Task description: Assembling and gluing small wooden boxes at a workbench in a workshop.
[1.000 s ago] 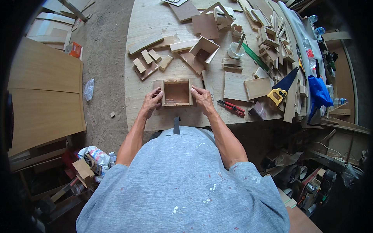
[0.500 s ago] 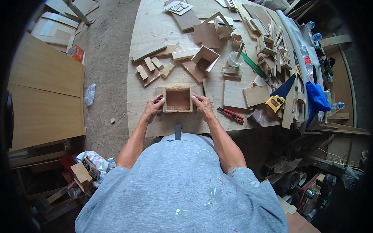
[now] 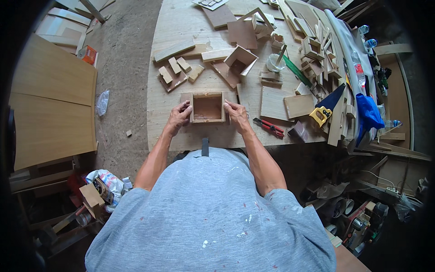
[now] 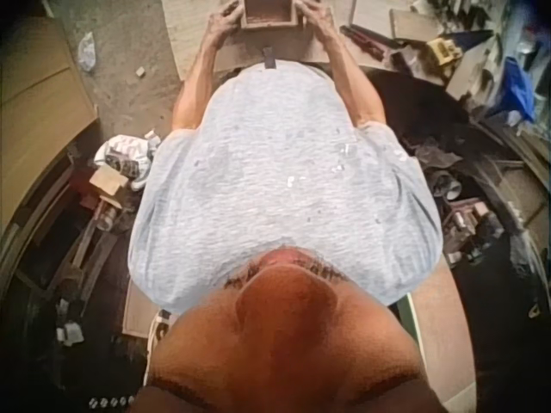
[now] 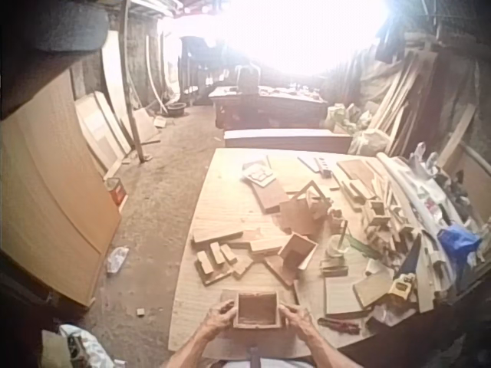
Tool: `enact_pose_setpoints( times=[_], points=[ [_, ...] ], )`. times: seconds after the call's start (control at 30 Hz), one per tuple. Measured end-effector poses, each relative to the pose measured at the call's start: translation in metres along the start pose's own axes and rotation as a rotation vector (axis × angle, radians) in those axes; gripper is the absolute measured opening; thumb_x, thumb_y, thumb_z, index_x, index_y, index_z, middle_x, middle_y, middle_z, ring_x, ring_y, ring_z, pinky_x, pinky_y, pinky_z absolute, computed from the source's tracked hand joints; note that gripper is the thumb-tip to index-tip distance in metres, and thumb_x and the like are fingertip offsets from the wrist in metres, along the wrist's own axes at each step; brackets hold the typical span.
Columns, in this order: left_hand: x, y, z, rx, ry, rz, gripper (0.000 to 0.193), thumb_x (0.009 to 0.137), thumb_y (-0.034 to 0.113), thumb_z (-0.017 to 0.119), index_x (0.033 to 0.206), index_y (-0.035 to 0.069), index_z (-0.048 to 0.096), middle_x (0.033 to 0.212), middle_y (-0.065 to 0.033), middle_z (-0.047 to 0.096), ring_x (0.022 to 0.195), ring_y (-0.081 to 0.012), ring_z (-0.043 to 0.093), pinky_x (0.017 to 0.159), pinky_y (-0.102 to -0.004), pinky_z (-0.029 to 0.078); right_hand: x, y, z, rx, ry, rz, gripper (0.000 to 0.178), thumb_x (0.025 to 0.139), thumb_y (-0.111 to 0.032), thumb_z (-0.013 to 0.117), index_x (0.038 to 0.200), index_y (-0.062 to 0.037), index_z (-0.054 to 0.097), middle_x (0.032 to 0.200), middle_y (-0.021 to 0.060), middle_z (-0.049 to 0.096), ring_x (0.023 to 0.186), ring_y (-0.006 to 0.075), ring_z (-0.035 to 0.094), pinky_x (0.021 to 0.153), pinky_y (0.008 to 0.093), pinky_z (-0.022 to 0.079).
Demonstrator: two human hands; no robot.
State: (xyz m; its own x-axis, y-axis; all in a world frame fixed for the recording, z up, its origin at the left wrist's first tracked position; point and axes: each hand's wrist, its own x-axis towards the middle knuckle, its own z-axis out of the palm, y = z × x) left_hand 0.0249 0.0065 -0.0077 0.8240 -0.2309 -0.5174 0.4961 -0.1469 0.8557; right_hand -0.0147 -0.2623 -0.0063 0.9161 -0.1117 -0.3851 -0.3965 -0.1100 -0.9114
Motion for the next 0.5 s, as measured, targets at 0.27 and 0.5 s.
enact_pose_setpoints(
  times=[0.27,0.5],
  points=[
    [0.003,-0.005,0.006,0.023,0.056,0.114,0.047,0.095,0.031,0.064,0.135,0.007,0.057,0.097,-0.0007,0.062,0.072,-0.0085,0.051,0.056,-0.0248,0.044,0.005,0.004,0.002,0.048,-0.015,-0.054,0.048,0.094,-0.029,0.067,0.130,0.0033,0.060,0.109,0.0057,0.070,0.093,0.0089,0.060,0.083,0.0235,0.048],
    [0.006,-0.008,0.006,0.056,0.098,0.137,0.052,0.094,0.035,0.066,0.136,0.006,0.056,0.101,-0.0035,0.063,0.072,-0.0104,0.052,0.056,-0.0259,0.045,0.007,0.004,0.000,0.062,0.004,-0.035,0.046,0.093,-0.026,0.068,0.128,0.0038,0.061,0.101,0.0038,0.070,0.085,0.0072,0.058,0.078,0.0224,0.048]
  ],
)
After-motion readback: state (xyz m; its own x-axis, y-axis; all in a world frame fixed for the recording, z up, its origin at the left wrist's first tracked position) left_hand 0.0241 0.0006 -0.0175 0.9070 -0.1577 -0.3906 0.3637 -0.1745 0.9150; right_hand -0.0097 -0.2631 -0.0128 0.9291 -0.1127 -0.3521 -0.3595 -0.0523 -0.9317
